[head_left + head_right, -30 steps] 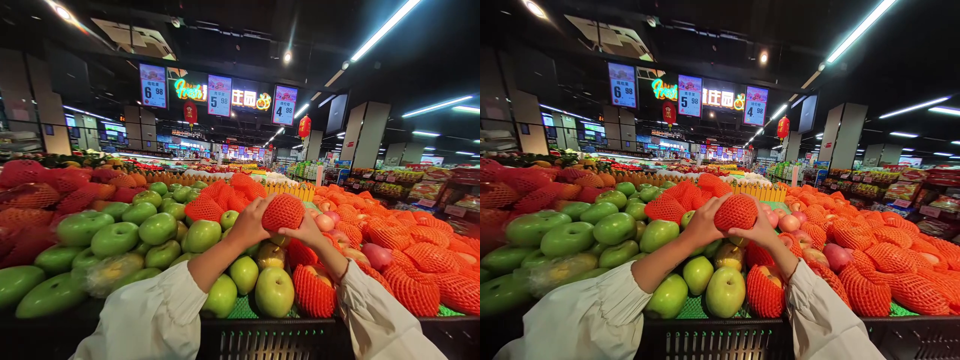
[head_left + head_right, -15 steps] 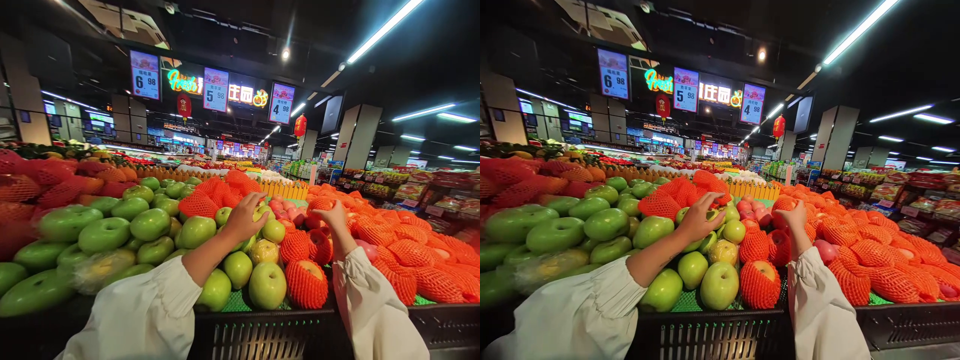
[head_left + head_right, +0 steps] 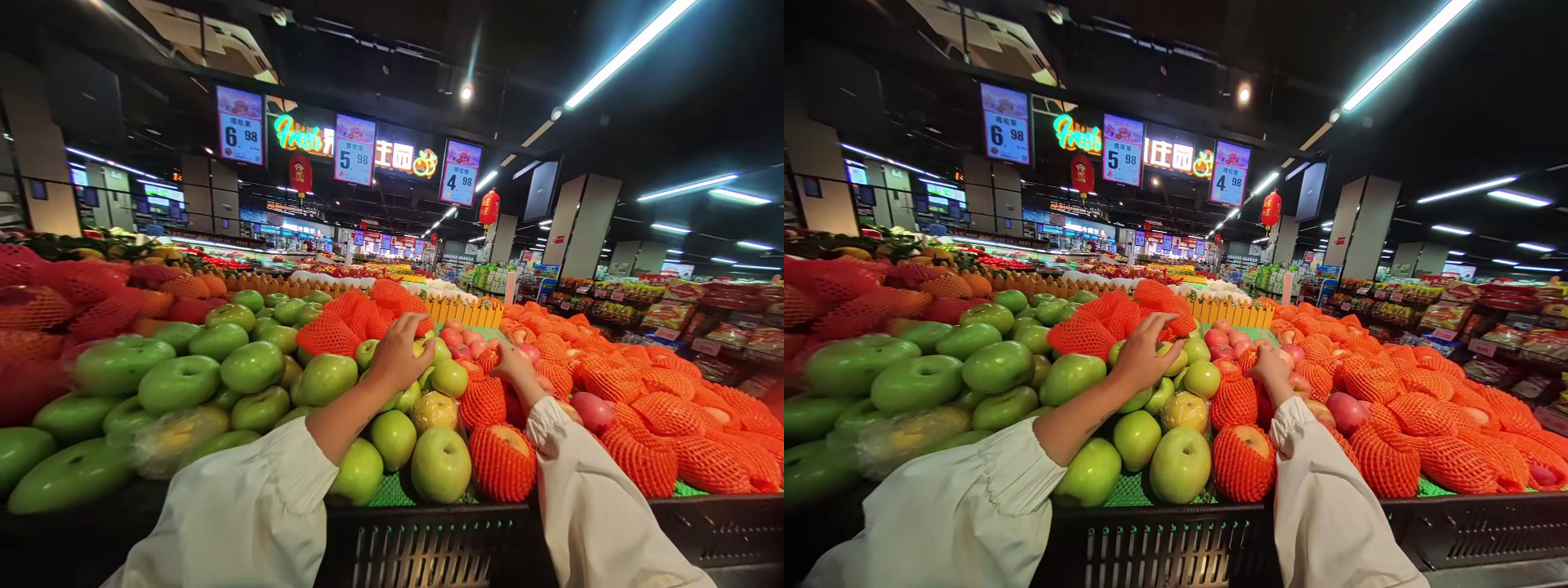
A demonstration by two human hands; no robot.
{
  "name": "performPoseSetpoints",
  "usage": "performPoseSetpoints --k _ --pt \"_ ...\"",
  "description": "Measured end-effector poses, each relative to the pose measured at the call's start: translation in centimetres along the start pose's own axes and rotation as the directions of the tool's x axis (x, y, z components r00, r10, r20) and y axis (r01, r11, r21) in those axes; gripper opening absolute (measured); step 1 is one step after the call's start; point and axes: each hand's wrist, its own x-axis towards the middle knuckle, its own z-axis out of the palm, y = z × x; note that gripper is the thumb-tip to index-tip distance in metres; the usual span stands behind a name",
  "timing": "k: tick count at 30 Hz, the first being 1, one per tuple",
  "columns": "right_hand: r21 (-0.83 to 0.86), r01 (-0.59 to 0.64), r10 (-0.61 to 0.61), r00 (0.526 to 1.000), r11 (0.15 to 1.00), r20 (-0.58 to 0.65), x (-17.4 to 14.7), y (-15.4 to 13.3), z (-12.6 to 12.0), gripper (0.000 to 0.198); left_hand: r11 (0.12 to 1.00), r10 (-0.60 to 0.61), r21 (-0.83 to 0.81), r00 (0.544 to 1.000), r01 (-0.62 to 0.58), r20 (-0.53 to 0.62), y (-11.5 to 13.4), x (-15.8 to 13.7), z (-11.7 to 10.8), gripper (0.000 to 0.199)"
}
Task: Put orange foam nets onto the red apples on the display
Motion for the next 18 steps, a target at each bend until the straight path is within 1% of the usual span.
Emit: performPoseSetpoints --k 3,6,9,11,12,14,16,18 --pt "-0.043 0.026 -0.025 1.0 0.999 0.009 0.3 0.0 0.1 0.08 0.999 -0.03 0.025 1.0 0.03 -0.002 -0.1 0.0 0.0 0.043" --pt "-0.083 0.039 -0.038 0.999 0.996 0.016 0.6 0.1 0.3 0.078 0.993 -0.078 0.084 0.997 0.08 -0.023 -0.2 0.1 0.0 0.043" --pt "-0.112 0.047 -0.044 0.999 0.993 0.027 0.6 0.1 0.3 0.078 0.978 -0.101 0.178 0.993 0.11 -0.054 -0.1 0.2 -0.2 0.045" --pt "-0.127 0.058 -0.054 0.998 0.99 0.035 0.5 0.0 0.3 0.076 0.952 -0.105 0.282 0.991 0.123 -0.079 0.2 0.3 -0.6 0.046" --pt "-0.133 0.063 -0.059 0.998 0.989 0.038 0.5 0.0 0.3 0.075 0.927 -0.108 0.352 0.99 0.132 -0.088 0.3 0.3 -0.9 0.047" --pt "-0.143 0.07 -0.064 0.997 0.987 0.046 0.4 -0.2 0.2 0.073 0.846 -0.137 0.506 0.986 0.164 -0.091 0.7 0.5 -1.6 0.05" --pt "-0.153 0.069 -0.06 0.996 0.986 0.059 0.3 -0.3 0.1 0.072 0.745 -0.216 0.627 0.972 0.226 -0.094 0.9 0.7 -2.3 0.051" --pt "-0.163 0.064 -0.053 0.996 0.985 0.069 0.1 -0.5 0.0 0.072 0.657 -0.321 0.691 0.941 0.3 -0.103 0.7 0.9 -3.0 0.053"
